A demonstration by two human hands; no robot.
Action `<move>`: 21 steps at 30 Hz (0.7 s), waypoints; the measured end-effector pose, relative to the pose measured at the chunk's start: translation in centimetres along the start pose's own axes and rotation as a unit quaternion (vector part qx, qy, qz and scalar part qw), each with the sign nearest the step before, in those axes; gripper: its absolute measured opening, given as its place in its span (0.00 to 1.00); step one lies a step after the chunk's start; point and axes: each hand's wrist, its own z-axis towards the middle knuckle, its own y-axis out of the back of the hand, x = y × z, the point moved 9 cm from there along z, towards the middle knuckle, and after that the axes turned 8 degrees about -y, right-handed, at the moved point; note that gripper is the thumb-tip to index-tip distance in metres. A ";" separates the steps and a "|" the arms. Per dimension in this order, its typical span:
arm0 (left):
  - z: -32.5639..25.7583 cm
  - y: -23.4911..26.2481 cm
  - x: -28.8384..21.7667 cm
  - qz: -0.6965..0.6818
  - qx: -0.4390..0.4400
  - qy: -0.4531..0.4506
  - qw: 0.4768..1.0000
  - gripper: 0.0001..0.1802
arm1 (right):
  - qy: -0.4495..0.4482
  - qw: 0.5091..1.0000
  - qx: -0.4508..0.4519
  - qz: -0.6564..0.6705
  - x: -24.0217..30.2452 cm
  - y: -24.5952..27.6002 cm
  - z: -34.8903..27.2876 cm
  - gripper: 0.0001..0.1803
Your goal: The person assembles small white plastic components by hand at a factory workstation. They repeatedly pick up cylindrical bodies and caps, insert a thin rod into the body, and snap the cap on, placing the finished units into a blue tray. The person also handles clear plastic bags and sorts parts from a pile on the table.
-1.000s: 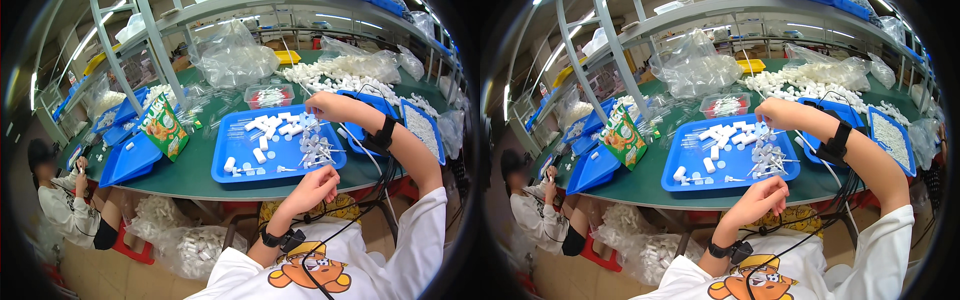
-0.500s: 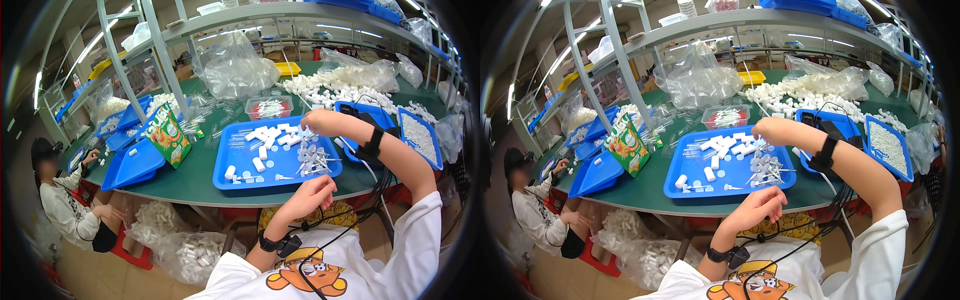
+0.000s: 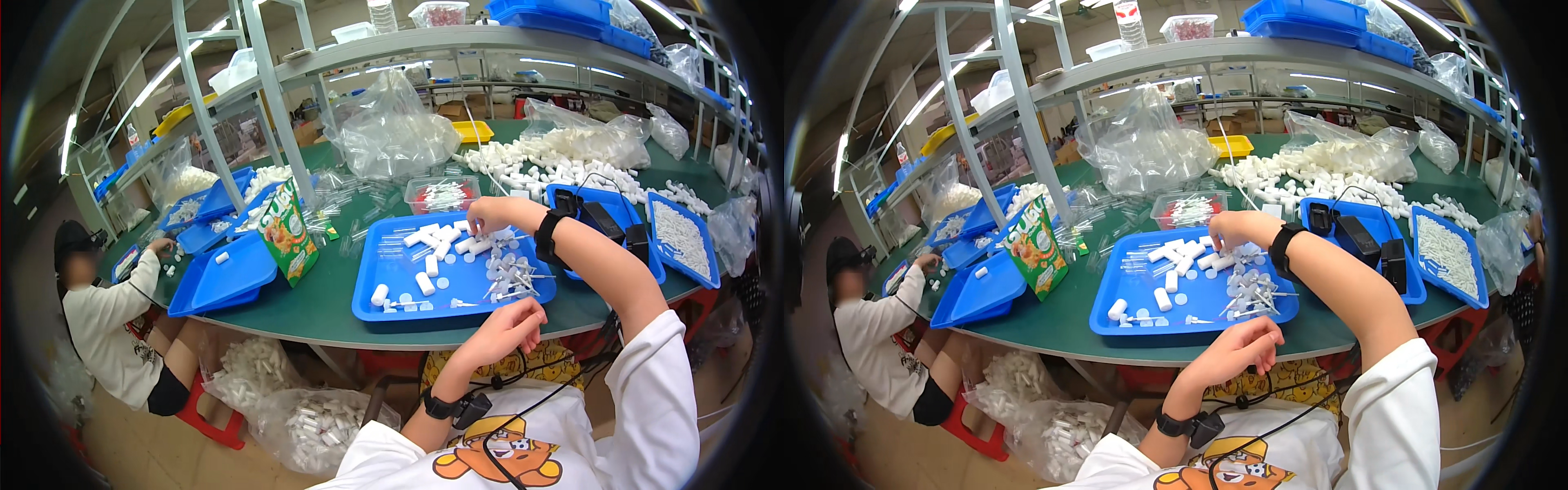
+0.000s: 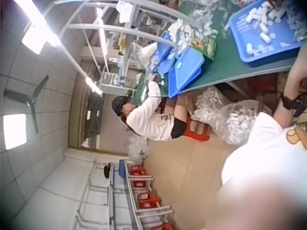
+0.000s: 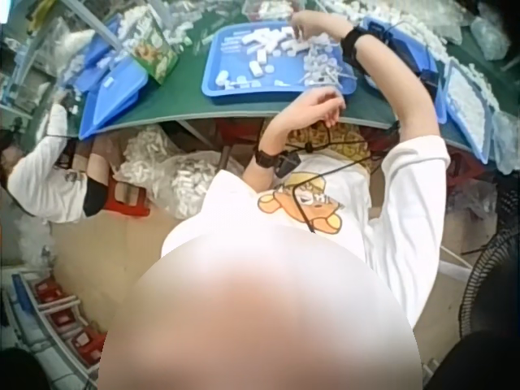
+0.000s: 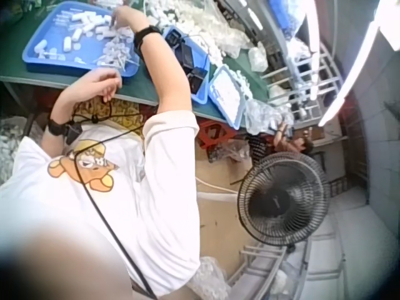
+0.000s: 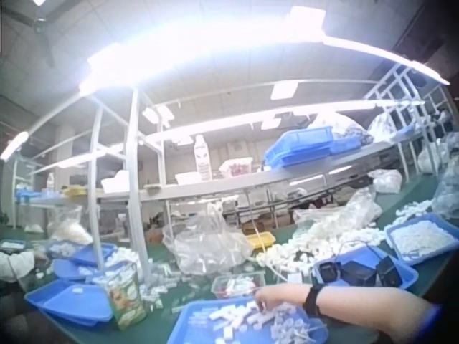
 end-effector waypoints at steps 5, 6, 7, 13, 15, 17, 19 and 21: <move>0.0 0.1 0.2 0.009 -0.001 0.000 1.000 0.12 | 0.008 0.997 0.040 0.058 -1.0 -0.4 0.2 0.14; 0.0 0.1 0.2 0.006 0.002 0.001 1.000 0.12 | 0.015 0.997 0.041 0.066 -1.3 -0.5 0.3 0.14; 0.0 0.0 0.1 0.004 0.004 0.001 1.000 0.12 | 0.014 0.996 0.047 0.075 -1.8 -0.7 0.5 0.15; 0.0 0.0 0.2 -0.002 0.005 0.005 1.000 0.12 | 0.013 0.994 0.048 0.096 -2.6 -0.8 0.7 0.17; 0.0 0.1 0.2 -0.003 0.002 0.004 1.000 0.12 | -0.006 0.993 0.048 0.109 -2.7 -0.7 0.6 0.17; 0.0 0.1 0.2 -0.002 -0.001 0.002 1.000 0.11 | 0.001 0.993 0.040 0.109 -2.4 -0.4 0.3 0.15; -0.1 0.2 0.2 -0.004 -0.001 0.002 1.000 0.11 | 0.004 0.993 0.033 0.115 -1.9 0.2 0.0 0.15; -0.1 0.2 0.2 -0.008 -0.003 0.002 1.000 0.11 | -0.001 0.991 0.026 0.129 -2.0 0.7 -0.3 0.15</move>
